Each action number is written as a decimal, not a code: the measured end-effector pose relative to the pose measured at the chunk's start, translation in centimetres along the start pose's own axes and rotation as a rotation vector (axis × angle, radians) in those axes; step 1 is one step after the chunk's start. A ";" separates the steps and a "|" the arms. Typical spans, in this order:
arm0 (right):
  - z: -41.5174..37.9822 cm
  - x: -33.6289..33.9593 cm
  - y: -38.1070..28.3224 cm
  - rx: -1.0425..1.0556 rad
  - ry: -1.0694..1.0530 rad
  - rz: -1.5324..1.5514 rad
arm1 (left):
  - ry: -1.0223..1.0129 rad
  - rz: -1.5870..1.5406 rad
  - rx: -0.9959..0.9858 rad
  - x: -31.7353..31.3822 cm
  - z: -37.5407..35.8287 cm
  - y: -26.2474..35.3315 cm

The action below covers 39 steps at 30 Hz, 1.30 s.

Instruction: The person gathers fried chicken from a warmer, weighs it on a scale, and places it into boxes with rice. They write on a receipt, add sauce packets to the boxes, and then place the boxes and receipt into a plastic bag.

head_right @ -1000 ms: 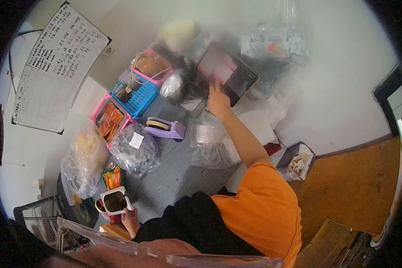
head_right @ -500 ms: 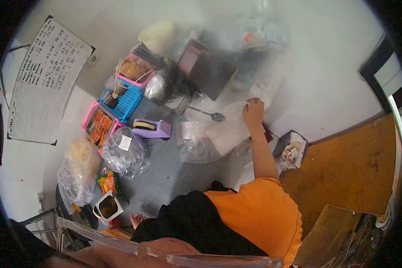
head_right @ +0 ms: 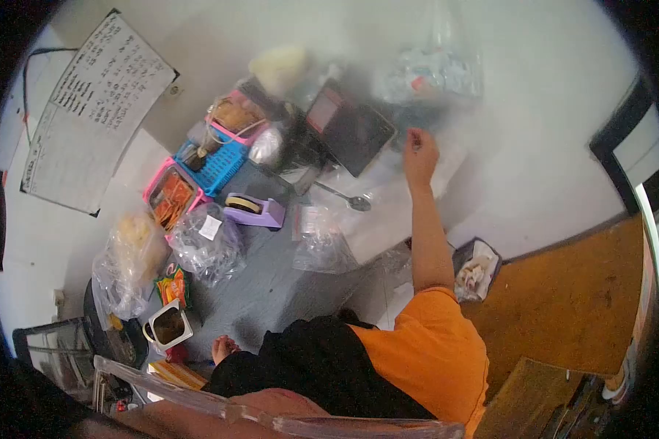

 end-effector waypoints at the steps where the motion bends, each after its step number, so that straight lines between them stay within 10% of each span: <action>1: 0.0 -1.4 -1.6 0.012 -0.003 0.017 | -0.007 0.062 0.000 -0.5 -0.8 0.1; 8: -2.8 -9.2 -11.9 0.161 -0.481 0.306 | -0.127 0.235 -0.211 -3.6 0.0 -4.0; 14: -4.9 -16.8 -16.7 0.578 -0.810 0.224 | -0.202 0.881 -1.034 -10.7 -0.5 -1.5; 20: -6.6 -34.6 -15.7 0.800 -1.141 0.172 | 0.030 0.826 -0.899 -15.8 0.8 -1.0; 25: -6.8 -45.9 -18.8 0.622 -0.782 -0.117 | 0.116 0.890 -0.999 -15.5 1.9 -2.6; 33: -5.3 -59.6 -15.0 0.552 -0.786 -0.495 | 0.170 1.057 -0.967 -15.4 2.6 -4.3; 39: -3.7 -63.8 -12.8 0.855 -0.794 -0.518 | 0.093 1.051 -0.934 -15.0 2.6 -4.0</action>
Point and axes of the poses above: each hand's wrist, its own z-axis towards the middle knuckle, its own x-axis out of the back of the hand, y = z × x, the point moved 1 cm from there along z, towards the middle knuckle, and after that the axes turned 7 degrees about y, right-handed, at the moved point
